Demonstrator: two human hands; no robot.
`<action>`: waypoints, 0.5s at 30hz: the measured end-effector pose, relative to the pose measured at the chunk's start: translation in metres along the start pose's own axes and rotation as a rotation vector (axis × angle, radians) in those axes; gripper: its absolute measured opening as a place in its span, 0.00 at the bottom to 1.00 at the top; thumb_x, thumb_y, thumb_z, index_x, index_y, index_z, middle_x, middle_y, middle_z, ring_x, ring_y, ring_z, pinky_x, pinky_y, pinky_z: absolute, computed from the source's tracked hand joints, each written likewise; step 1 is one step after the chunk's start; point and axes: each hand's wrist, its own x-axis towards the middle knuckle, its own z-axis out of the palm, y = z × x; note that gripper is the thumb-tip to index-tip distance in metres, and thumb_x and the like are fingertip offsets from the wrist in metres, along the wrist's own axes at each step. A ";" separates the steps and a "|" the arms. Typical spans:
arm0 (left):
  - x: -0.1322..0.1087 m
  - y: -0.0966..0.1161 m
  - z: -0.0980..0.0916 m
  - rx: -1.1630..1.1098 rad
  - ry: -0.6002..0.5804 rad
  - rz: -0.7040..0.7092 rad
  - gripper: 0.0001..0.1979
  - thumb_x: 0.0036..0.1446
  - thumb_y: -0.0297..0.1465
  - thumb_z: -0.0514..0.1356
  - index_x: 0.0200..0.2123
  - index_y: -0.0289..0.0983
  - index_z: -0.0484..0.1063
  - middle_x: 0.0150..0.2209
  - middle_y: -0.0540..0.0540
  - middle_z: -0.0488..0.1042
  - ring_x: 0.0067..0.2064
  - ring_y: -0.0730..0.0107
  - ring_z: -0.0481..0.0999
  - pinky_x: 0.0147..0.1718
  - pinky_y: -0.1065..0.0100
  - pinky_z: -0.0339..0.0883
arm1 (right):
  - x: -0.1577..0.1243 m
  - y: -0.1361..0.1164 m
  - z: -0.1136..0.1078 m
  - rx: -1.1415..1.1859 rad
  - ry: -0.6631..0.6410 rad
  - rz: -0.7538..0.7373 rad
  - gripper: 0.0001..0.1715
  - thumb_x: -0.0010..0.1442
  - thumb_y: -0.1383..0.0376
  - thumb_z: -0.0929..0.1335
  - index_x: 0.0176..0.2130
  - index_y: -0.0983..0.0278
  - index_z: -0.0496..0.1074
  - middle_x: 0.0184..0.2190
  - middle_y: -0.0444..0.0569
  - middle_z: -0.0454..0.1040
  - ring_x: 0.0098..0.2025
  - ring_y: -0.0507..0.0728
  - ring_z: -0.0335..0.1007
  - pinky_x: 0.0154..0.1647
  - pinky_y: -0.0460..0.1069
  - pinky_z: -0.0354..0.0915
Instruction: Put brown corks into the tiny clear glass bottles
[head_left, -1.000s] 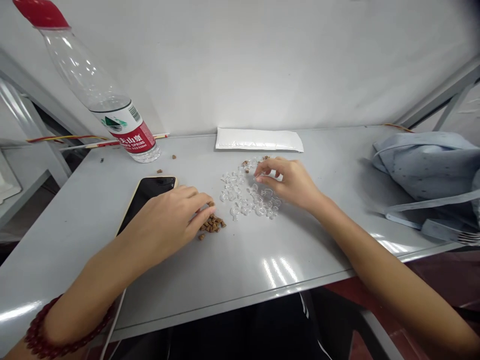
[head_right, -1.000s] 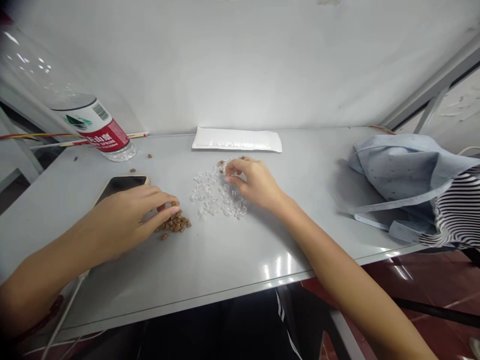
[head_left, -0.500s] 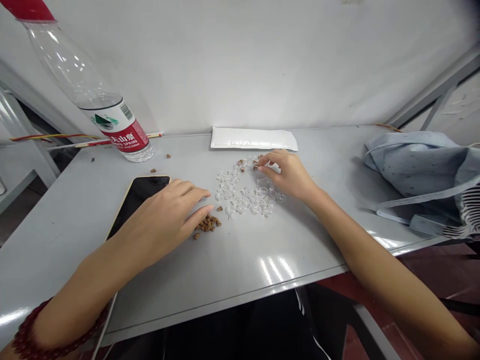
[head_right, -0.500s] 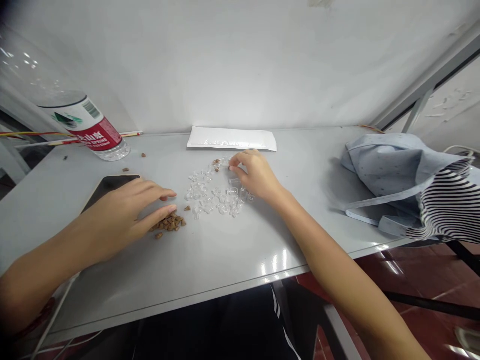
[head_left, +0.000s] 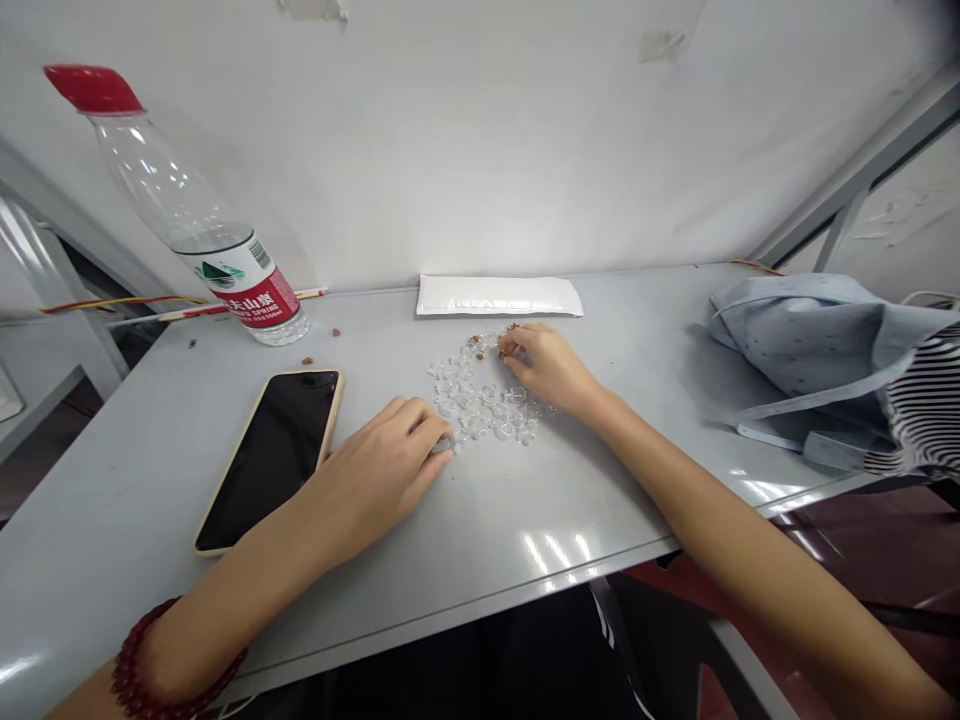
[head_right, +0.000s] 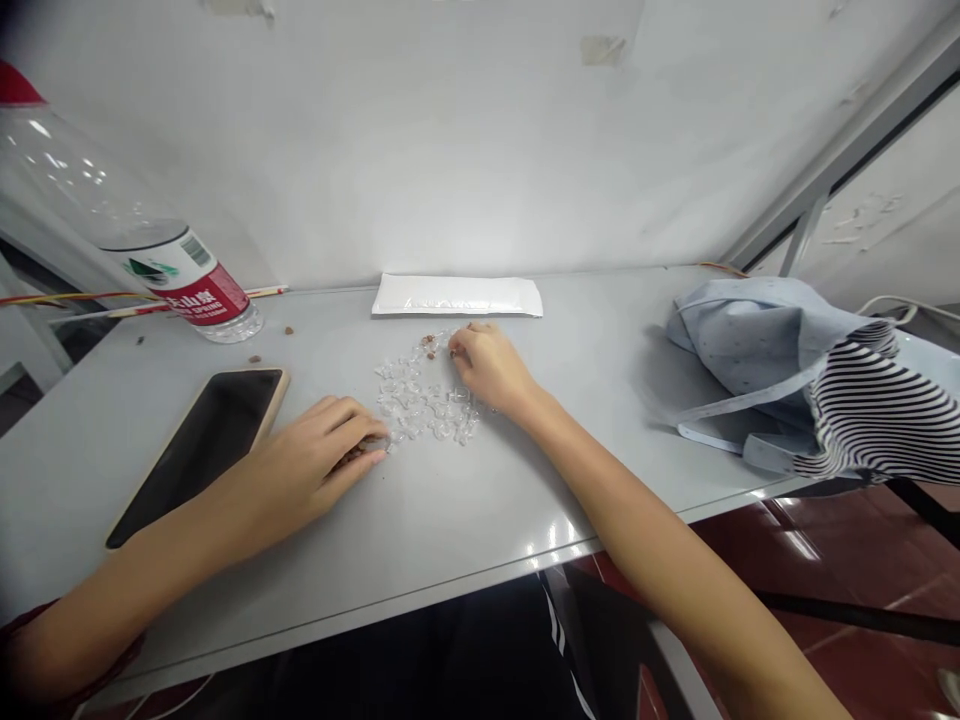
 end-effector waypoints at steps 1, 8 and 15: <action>0.000 0.000 0.000 0.002 -0.001 0.004 0.14 0.69 0.30 0.46 0.39 0.36 0.71 0.40 0.43 0.72 0.44 0.58 0.71 0.43 0.57 0.69 | 0.000 -0.001 0.000 -0.005 -0.007 0.014 0.12 0.58 0.75 0.63 0.37 0.65 0.73 0.36 0.54 0.75 0.42 0.61 0.67 0.41 0.55 0.62; -0.002 0.005 -0.004 -0.023 0.088 0.012 0.13 0.67 0.33 0.48 0.38 0.37 0.71 0.38 0.43 0.74 0.42 0.59 0.72 0.40 0.59 0.68 | -0.011 -0.025 -0.002 0.178 0.106 0.024 0.12 0.55 0.73 0.65 0.41 0.62 0.65 0.39 0.52 0.75 0.44 0.60 0.67 0.42 0.55 0.64; 0.001 0.015 -0.015 -0.271 0.198 -0.221 0.18 0.69 0.41 0.48 0.39 0.38 0.72 0.30 0.47 0.75 0.36 0.62 0.75 0.35 0.63 0.68 | -0.039 -0.072 0.005 0.249 0.129 -0.419 0.05 0.63 0.70 0.64 0.40 0.60 0.63 0.36 0.48 0.74 0.40 0.56 0.67 0.40 0.52 0.67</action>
